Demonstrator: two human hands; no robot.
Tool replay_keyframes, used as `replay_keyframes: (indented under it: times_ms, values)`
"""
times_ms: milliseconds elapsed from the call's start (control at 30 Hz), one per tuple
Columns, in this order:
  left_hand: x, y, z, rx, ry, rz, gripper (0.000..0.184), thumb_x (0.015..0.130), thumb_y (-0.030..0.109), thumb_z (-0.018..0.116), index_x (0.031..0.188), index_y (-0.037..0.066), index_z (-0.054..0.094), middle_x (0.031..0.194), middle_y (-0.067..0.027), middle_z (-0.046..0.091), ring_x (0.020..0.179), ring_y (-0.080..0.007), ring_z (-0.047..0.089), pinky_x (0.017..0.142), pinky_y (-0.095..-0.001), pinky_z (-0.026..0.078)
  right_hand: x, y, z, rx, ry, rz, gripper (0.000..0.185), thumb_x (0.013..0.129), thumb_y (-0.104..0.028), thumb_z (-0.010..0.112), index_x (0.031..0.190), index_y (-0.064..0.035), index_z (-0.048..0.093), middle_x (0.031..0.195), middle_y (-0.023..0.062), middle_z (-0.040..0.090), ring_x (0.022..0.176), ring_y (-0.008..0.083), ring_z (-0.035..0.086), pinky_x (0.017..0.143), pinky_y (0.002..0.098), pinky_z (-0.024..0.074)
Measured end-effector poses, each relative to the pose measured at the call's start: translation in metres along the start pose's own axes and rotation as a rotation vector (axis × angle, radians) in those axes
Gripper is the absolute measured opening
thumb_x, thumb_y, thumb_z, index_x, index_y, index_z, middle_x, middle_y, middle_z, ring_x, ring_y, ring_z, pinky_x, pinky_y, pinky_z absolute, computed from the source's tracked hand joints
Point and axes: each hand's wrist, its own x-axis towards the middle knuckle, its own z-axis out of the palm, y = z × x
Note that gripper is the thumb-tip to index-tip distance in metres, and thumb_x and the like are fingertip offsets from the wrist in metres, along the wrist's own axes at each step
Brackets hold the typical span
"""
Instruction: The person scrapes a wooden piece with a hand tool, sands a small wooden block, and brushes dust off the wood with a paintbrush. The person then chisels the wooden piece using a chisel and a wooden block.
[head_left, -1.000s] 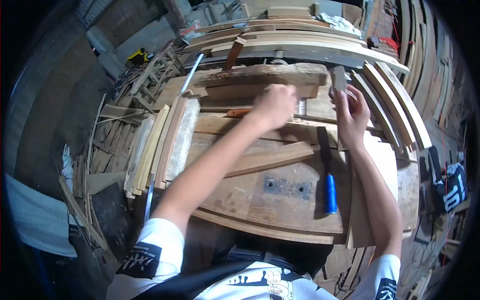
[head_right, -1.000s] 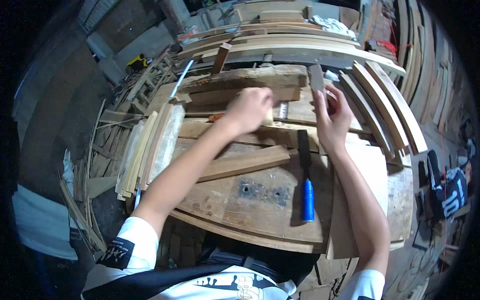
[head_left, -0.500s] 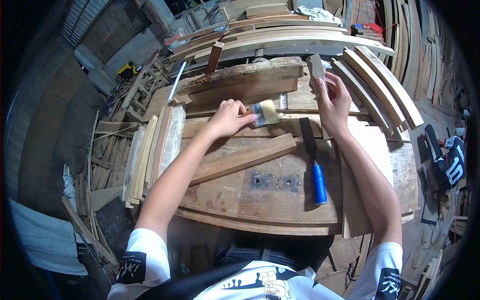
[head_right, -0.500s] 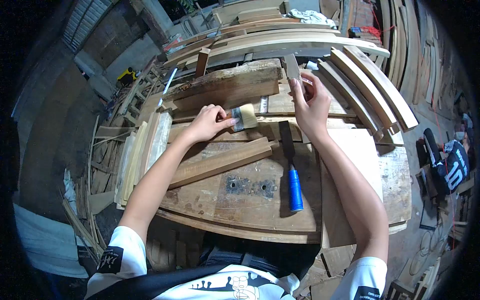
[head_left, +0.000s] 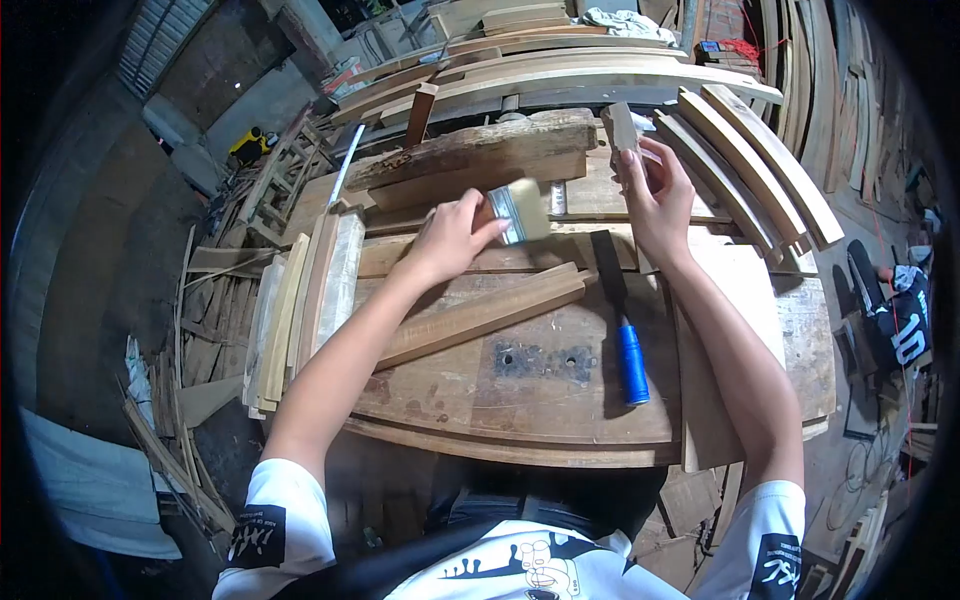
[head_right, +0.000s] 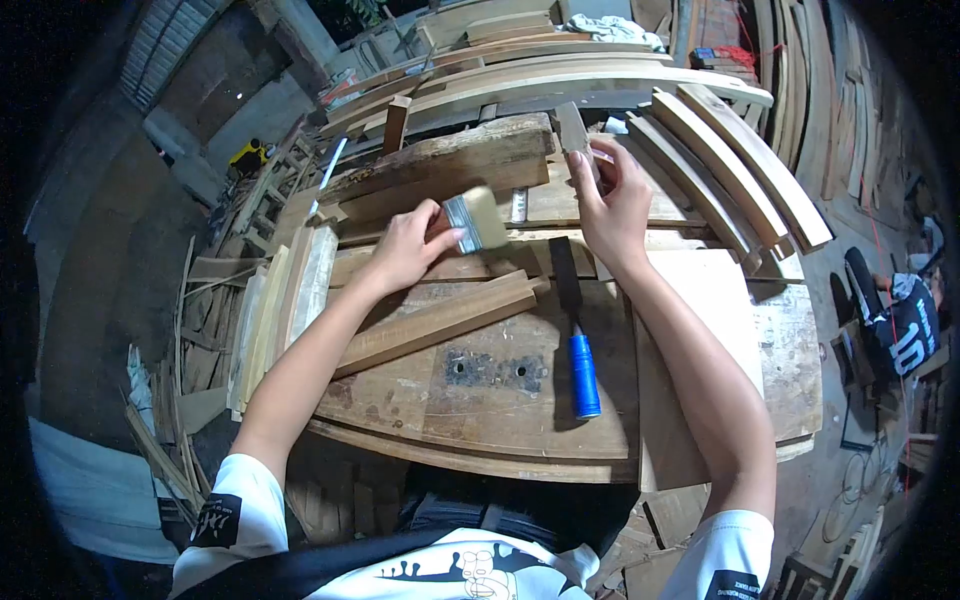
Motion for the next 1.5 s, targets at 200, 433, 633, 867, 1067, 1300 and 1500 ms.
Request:
replay_keyframes:
  times_ms: [200,433,633,867,1067,1300,1500]
  values:
    - [0.012,0.043,-0.048,0.321,-0.081,0.272,0.032,0.098,0.036,0.066,0.113,0.008,0.059,0.084,-0.0222,0.071,0.084,-0.0441,0.069,0.073,-0.0534,0.054,0.0,0.0,0.001,0.001,-0.002,0.007,0.033,0.101,-0.018,0.068,0.121,0.0073,0.062,0.097,0.0143,0.075,0.085,0.0144,0.074,0.073,0.0268,0.0567]
    - [0.045,0.064,-0.062,0.482,-0.354,0.335,0.023,0.091,0.03,0.073,0.103,0.011,0.068,0.085,-0.0179,0.071,0.086,-0.0406,0.07,0.072,-0.0511,0.054,-0.001,-0.005,0.0,-0.014,-0.013,0.037,0.032,0.101,-0.017,0.068,0.121,0.0073,0.062,0.097,0.0142,0.075,0.085,0.0138,0.073,0.072,0.0269,0.0572]
    - [0.07,0.079,-0.029,0.625,-0.365,0.47,0.019,0.091,0.032,0.07,0.096,0.013,0.071,0.086,-0.0126,0.074,0.087,-0.035,0.073,0.074,-0.0485,0.056,0.0,-0.002,0.001,-0.008,-0.005,0.01,0.032,0.102,-0.018,0.067,0.12,0.0075,0.062,0.096,0.0143,0.075,0.083,0.0132,0.072,0.073,0.0272,0.0574]
    - [0.055,0.117,-0.003,0.925,-0.115,0.55,0.012,0.084,0.014,0.067,0.08,0.009,0.077,0.084,-0.0124,0.077,0.078,-0.0284,0.078,0.062,-0.0415,0.063,0.0,-0.003,-0.001,-0.038,0.004,0.013,0.032,0.102,-0.019,0.067,0.119,0.008,0.062,0.093,0.0136,0.075,0.081,0.0128,0.072,0.071,0.0272,0.056]
    - [0.021,0.106,-0.002,0.904,0.005,0.388,0.012,0.082,0.012,0.068,0.073,0.011,0.075,0.077,-0.0111,0.076,0.071,-0.0238,0.077,0.055,-0.0377,0.061,-0.001,-0.005,-0.003,-0.059,0.048,-0.017,0.032,0.102,-0.02,0.066,0.118,0.0075,0.063,0.092,0.0139,0.076,0.08,0.0123,0.071,0.07,0.0274,0.0558]
    - [0.0,0.105,-0.019,0.979,-0.167,0.15,0.012,0.084,0.01,0.068,0.078,0.008,0.078,0.081,-0.0131,0.077,0.077,-0.0249,0.077,0.061,-0.0369,0.06,0.0,-0.002,-0.001,-0.054,0.05,0.002,0.032,0.101,-0.02,0.067,0.118,0.0071,0.064,0.092,0.0138,0.076,0.078,0.0118,0.071,0.069,0.0273,0.0553]
    - [0.038,0.122,-0.009,0.597,-0.359,0.254,0.015,0.087,0.004,0.061,0.09,0.0,0.075,0.092,-0.0225,0.075,0.088,-0.0383,0.076,0.076,-0.0475,0.062,0.0,-0.003,-0.002,-0.09,0.055,-0.01,0.033,0.102,-0.02,0.068,0.119,0.0076,0.063,0.09,0.0127,0.076,0.078,0.0114,0.071,0.068,0.0262,0.0546]
